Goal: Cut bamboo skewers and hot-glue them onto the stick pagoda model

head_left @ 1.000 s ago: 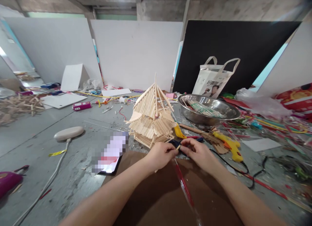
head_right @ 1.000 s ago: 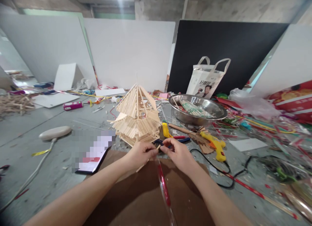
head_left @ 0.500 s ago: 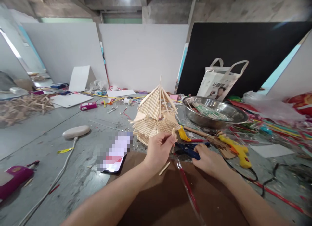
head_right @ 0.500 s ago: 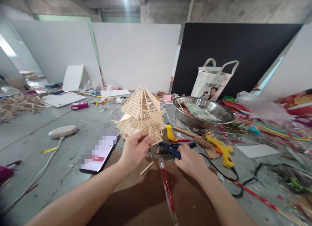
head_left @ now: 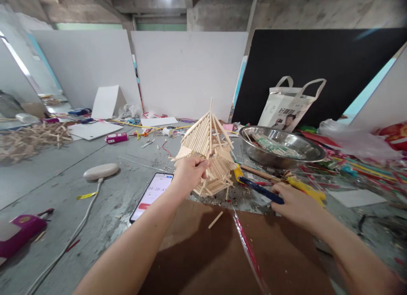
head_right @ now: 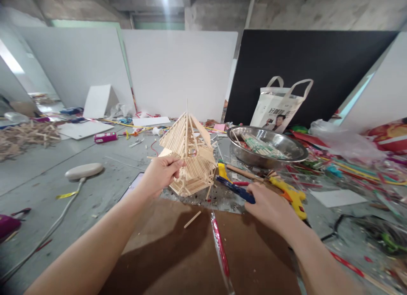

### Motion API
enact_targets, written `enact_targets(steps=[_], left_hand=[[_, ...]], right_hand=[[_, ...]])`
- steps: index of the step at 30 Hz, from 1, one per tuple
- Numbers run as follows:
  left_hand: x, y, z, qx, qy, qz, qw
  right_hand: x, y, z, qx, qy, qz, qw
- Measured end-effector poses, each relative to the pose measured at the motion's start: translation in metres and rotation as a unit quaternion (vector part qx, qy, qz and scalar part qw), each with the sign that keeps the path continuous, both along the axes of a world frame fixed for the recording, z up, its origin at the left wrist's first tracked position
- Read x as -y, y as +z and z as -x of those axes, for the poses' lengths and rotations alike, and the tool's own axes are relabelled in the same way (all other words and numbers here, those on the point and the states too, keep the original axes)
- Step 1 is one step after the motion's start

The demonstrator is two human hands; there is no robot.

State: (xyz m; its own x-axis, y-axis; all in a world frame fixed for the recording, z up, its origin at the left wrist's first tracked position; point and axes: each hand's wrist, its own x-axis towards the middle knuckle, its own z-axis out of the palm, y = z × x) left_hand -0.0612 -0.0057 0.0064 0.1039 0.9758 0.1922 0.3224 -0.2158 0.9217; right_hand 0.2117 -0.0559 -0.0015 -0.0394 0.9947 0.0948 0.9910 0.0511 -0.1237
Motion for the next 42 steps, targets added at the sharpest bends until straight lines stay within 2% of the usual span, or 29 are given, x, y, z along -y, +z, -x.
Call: enact_targets(steps=[4,7,12,18,23,28,31,35,37,39,41,42], left_hand=[[-0.005,-0.001,0.0,0.025,-0.005,0.03,0.999],[-0.006,0.003,-0.002,0.074,-0.015,0.065,0.995],[-0.003,0.014,-0.006,0.211,-0.055,0.167,0.962],[-0.004,0.013,-0.008,0.266,-0.048,0.164,0.949],[-0.004,0.01,-0.007,0.294,-0.071,0.165,0.939],[-0.005,0.008,-0.005,0.343,-0.118,0.215,0.907],[-0.005,0.007,-0.002,0.335,-0.122,0.253,0.899],[0.001,0.011,0.004,0.285,-0.179,0.279,0.9],[0.01,0.017,0.004,0.261,-0.217,0.247,0.908],[0.022,0.023,-0.002,0.224,-0.235,0.189,0.927],[0.034,0.025,-0.013,0.174,-0.234,0.101,0.951],[0.038,0.024,-0.02,0.153,-0.252,0.058,0.954]], right_hand=[[0.003,0.01,-0.001,-0.041,0.035,-0.014,0.998],[0.008,0.019,0.004,-0.078,0.068,-0.025,0.994],[0.016,0.028,0.009,-0.119,0.064,-0.044,0.99],[0.019,0.027,0.006,-0.236,0.077,-0.017,0.969],[0.02,0.028,0.008,-0.244,0.088,-0.003,0.966],[0.019,0.027,0.007,-0.287,0.072,0.013,0.955],[0.018,0.022,0.007,-0.364,0.05,0.032,0.929],[0.018,0.017,0.01,-0.515,0.016,0.06,0.855],[0.02,0.017,0.012,-0.555,0.009,0.07,0.829],[0.021,0.017,0.015,-0.573,0.007,0.086,0.815],[0.022,0.017,0.019,-0.588,0.009,0.105,0.802],[0.022,0.017,0.021,-0.599,0.013,0.112,0.793]])
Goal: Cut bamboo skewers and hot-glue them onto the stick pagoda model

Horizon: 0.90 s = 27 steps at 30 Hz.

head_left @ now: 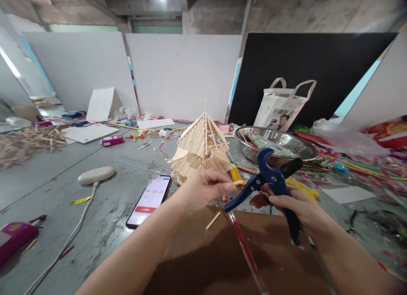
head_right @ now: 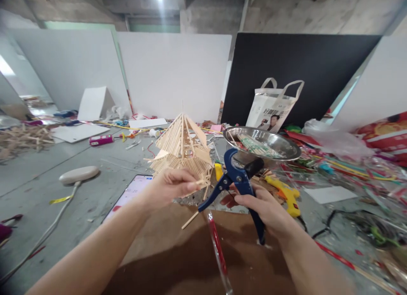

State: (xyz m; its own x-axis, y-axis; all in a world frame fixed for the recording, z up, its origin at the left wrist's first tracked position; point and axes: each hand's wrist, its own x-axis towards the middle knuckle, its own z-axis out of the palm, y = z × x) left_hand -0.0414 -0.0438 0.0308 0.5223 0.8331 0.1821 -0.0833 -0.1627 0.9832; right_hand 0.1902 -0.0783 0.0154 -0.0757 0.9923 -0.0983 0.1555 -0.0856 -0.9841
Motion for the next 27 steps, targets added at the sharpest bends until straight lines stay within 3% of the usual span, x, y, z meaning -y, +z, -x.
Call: enact_targets(steps=[2,4,10,13,16,19,23,25,27], left_hand=[[0.005,-0.007,-0.013,-0.015,-0.022,-0.057,0.998],[0.006,-0.019,-0.024,-0.019,-0.029,-0.064,0.997],[0.008,-0.048,-0.04,0.019,0.016,0.057,0.998],[0.014,-0.051,-0.045,0.072,0.024,0.084,0.994],[0.018,-0.052,-0.049,0.121,-0.018,0.08,0.989],[0.017,-0.053,-0.049,0.123,-0.025,0.065,0.99],[0.007,-0.052,-0.042,0.083,0.091,-0.037,0.992],[0.001,-0.051,-0.037,0.058,0.129,-0.084,0.986],[-0.003,-0.05,-0.034,0.047,0.139,-0.109,0.983]], right_hand=[[0.0,-0.001,0.005,-0.037,0.0,0.002,0.999],[0.0,-0.001,0.01,-0.069,-0.021,-0.005,0.997],[-0.003,-0.006,0.019,-0.056,-0.061,-0.034,0.996],[-0.001,-0.009,0.021,-0.04,-0.01,-0.024,0.999],[0.001,-0.01,0.022,-0.09,0.071,-0.028,0.993],[0.002,-0.011,0.023,-0.112,0.076,-0.041,0.99],[-0.001,-0.011,0.02,0.031,-0.016,-0.106,0.994],[-0.002,-0.013,0.019,0.172,-0.047,-0.162,0.97],[-0.003,-0.015,0.02,0.299,-0.043,-0.229,0.925]])
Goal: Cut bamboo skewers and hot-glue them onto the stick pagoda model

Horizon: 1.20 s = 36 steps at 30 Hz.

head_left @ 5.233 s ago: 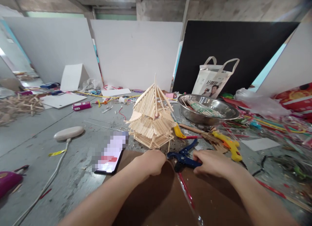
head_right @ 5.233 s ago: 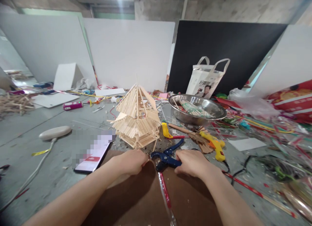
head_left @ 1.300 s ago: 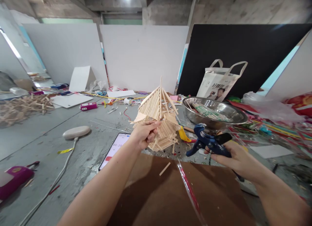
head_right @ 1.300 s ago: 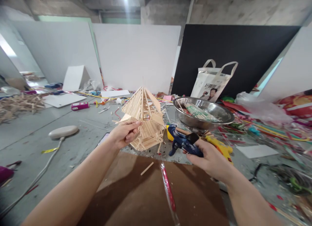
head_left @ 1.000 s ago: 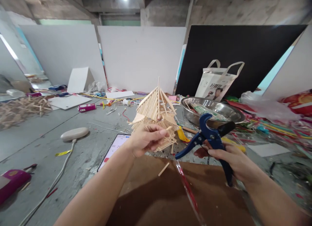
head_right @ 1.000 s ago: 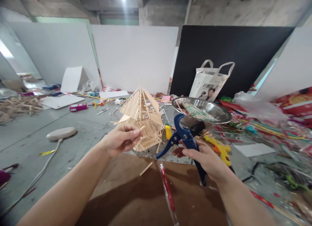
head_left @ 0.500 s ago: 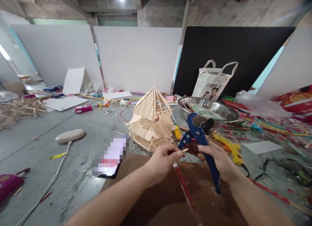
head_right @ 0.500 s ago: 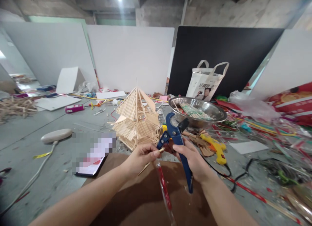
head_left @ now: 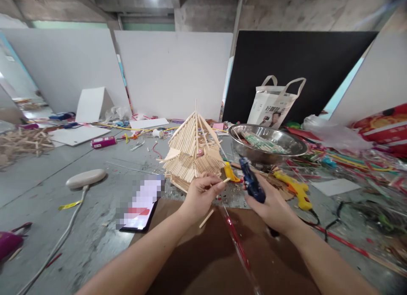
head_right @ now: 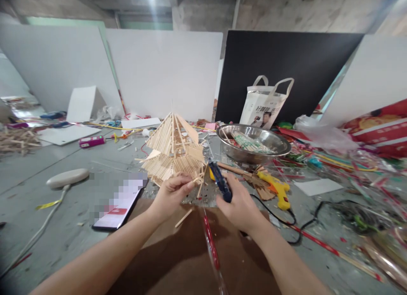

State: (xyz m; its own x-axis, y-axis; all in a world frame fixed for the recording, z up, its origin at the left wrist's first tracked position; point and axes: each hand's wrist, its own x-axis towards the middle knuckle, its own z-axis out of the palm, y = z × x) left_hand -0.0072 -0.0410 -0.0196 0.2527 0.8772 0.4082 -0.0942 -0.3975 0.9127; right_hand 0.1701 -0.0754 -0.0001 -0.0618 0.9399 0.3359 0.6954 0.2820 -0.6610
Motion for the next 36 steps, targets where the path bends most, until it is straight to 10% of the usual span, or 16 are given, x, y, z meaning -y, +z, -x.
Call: enact_targets(steps=[6,36], left_hand=[[0.001,-0.002,0.0,-0.027,-0.014,0.007,0.999],[0.003,-0.002,0.0,-0.1,-0.013,-0.004,0.995]], right_hand=[[-0.001,-0.012,0.004,0.157,0.036,-0.063,0.985],[0.001,-0.014,0.004,0.197,0.039,0.008,0.98]])
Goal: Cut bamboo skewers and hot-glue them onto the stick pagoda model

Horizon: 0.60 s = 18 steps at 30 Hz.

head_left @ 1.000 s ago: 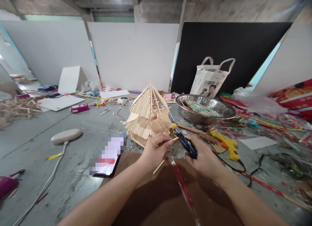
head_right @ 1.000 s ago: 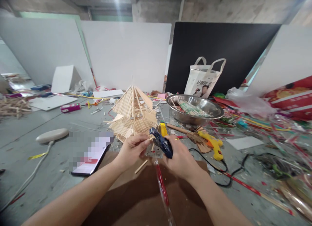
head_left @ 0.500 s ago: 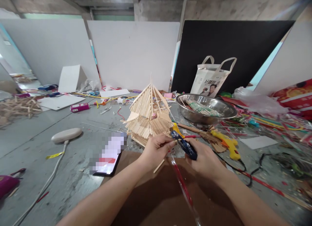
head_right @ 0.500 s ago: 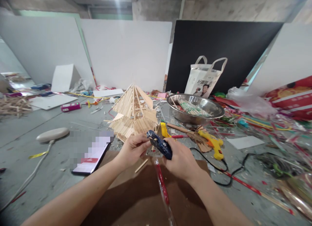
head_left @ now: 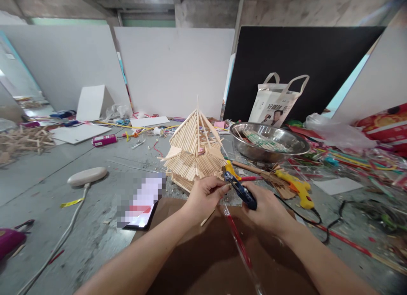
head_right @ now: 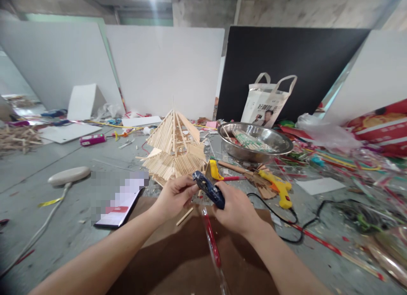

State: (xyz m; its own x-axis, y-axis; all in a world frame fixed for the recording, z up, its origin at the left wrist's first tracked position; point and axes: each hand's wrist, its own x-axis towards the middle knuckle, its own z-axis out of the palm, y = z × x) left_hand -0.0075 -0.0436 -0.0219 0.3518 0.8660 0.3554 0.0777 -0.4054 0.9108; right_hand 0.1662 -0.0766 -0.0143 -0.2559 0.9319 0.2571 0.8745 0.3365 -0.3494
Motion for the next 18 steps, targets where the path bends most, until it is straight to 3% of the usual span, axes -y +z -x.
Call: enact_targets(steps=[18], left_hand=[[0.0002,-0.0079,-0.0027,-0.055,0.043,0.001,0.998]], right_hand=[[-0.004,-0.0023,0.0015,0.027,-0.022,0.012,0.999]])
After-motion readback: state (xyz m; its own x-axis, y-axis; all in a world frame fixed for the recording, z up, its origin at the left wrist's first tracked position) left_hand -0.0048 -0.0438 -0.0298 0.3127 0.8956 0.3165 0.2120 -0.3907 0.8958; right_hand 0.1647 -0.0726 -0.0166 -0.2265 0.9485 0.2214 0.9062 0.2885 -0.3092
